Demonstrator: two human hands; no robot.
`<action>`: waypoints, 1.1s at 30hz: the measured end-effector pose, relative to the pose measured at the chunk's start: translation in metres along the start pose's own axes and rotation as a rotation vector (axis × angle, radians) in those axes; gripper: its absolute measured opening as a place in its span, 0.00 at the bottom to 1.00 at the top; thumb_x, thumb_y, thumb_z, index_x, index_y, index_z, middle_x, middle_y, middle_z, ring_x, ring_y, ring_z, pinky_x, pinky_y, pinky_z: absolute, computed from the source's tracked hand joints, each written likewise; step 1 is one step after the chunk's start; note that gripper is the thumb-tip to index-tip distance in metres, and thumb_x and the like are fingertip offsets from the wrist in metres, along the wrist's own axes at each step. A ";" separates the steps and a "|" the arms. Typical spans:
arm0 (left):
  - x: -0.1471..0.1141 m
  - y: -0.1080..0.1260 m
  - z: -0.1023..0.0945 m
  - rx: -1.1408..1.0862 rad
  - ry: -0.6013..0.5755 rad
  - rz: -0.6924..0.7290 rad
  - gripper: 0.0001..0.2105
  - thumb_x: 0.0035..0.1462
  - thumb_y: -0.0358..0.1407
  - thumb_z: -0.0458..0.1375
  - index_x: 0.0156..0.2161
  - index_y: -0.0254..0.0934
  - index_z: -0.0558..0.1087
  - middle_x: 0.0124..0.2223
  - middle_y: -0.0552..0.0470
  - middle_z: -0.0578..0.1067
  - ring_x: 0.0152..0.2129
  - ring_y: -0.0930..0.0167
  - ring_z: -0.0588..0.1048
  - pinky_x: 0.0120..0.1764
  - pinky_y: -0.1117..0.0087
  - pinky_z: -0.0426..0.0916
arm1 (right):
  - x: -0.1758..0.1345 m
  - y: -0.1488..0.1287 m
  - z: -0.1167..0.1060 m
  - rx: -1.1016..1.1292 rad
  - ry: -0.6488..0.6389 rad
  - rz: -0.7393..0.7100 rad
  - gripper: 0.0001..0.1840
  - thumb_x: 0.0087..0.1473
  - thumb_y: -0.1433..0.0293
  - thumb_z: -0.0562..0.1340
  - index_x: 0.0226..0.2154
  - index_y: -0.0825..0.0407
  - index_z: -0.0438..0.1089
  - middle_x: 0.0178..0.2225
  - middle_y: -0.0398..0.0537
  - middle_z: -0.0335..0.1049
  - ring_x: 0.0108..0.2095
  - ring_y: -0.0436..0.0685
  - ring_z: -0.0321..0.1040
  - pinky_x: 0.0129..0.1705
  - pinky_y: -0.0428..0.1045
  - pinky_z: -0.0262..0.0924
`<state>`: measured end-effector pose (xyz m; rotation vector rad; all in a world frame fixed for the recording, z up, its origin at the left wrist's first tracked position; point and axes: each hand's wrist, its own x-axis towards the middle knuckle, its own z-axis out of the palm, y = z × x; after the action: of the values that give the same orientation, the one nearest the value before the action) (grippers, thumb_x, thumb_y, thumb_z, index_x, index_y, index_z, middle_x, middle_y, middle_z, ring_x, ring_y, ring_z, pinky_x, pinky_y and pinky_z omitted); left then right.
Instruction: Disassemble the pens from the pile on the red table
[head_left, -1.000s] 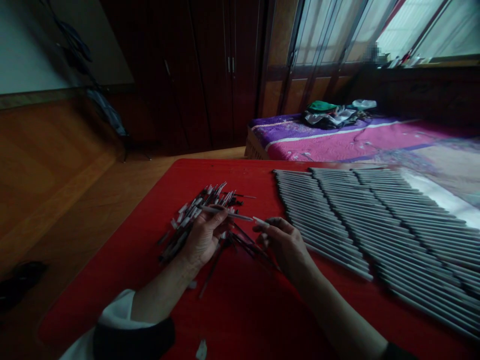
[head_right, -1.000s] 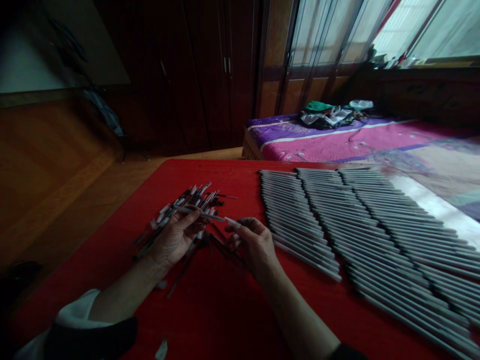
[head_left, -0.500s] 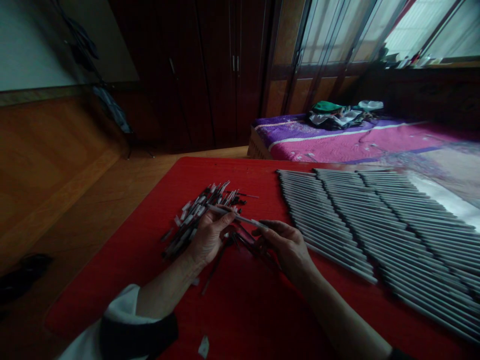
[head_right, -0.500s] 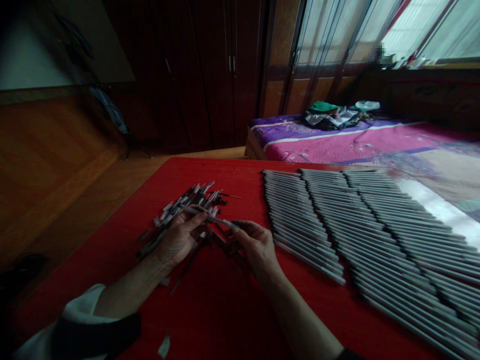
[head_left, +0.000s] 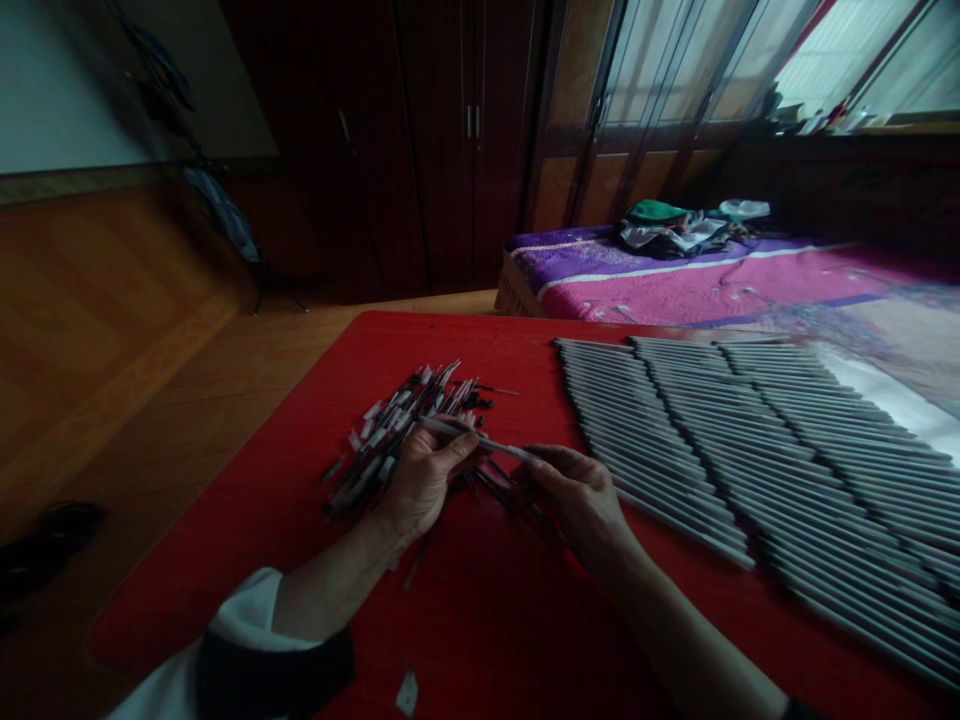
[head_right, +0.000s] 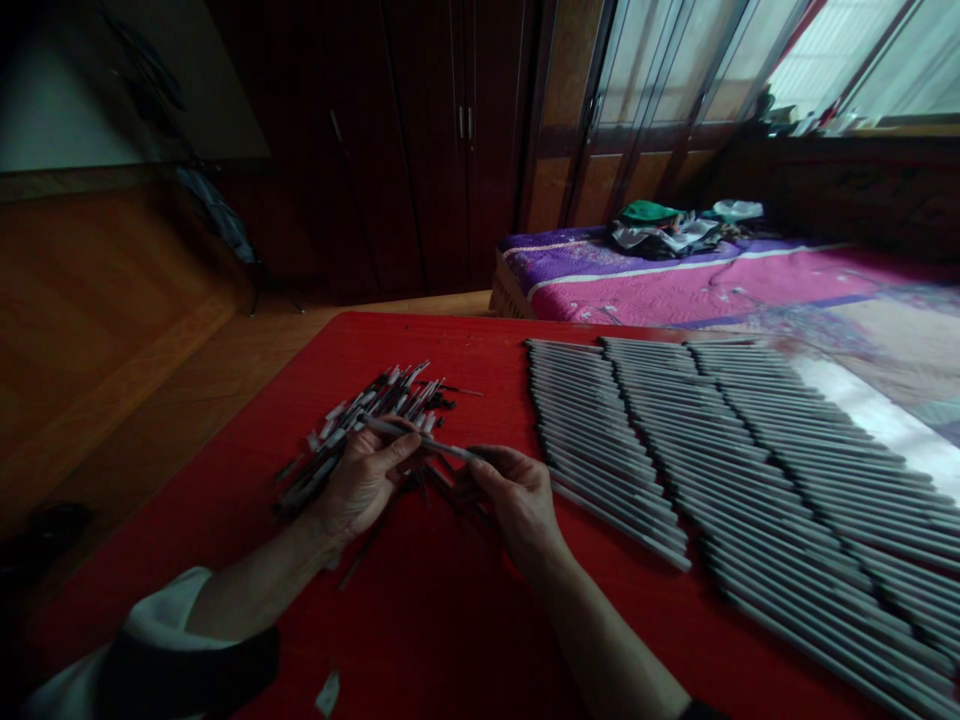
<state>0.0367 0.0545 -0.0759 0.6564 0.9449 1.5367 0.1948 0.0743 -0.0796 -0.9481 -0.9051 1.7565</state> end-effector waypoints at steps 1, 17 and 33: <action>0.000 0.000 0.000 0.000 -0.002 0.001 0.08 0.42 0.28 0.64 0.29 0.34 0.70 0.27 0.56 0.74 0.24 0.75 0.74 0.32 0.73 0.70 | -0.001 0.000 0.001 -0.002 -0.002 0.000 0.16 0.32 0.67 0.71 0.26 0.58 0.72 0.19 0.48 0.73 0.17 0.52 0.69 0.20 0.46 0.66; -0.018 0.004 0.009 0.212 -0.223 0.042 0.05 0.44 0.31 0.64 0.29 0.33 0.73 0.28 0.53 0.74 0.25 0.73 0.74 0.31 0.74 0.69 | -0.047 -0.019 0.019 -1.518 0.104 -0.894 0.10 0.55 0.70 0.55 0.36 0.53 0.72 0.31 0.51 0.70 0.31 0.55 0.63 0.31 0.48 0.56; -0.004 0.043 -0.012 0.294 -0.153 0.197 0.16 0.48 0.33 0.60 0.43 0.33 0.68 0.33 0.49 0.76 0.25 0.73 0.75 0.32 0.73 0.70 | -0.093 -0.030 -0.116 -2.058 0.370 -0.759 0.13 0.54 0.76 0.52 0.29 0.51 0.72 0.31 0.50 0.67 0.33 0.56 0.60 0.30 0.47 0.50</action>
<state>0.0053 0.0473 -0.0449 1.0891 1.0219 1.5059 0.3355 0.0162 -0.0842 -1.5567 -2.3002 -0.5338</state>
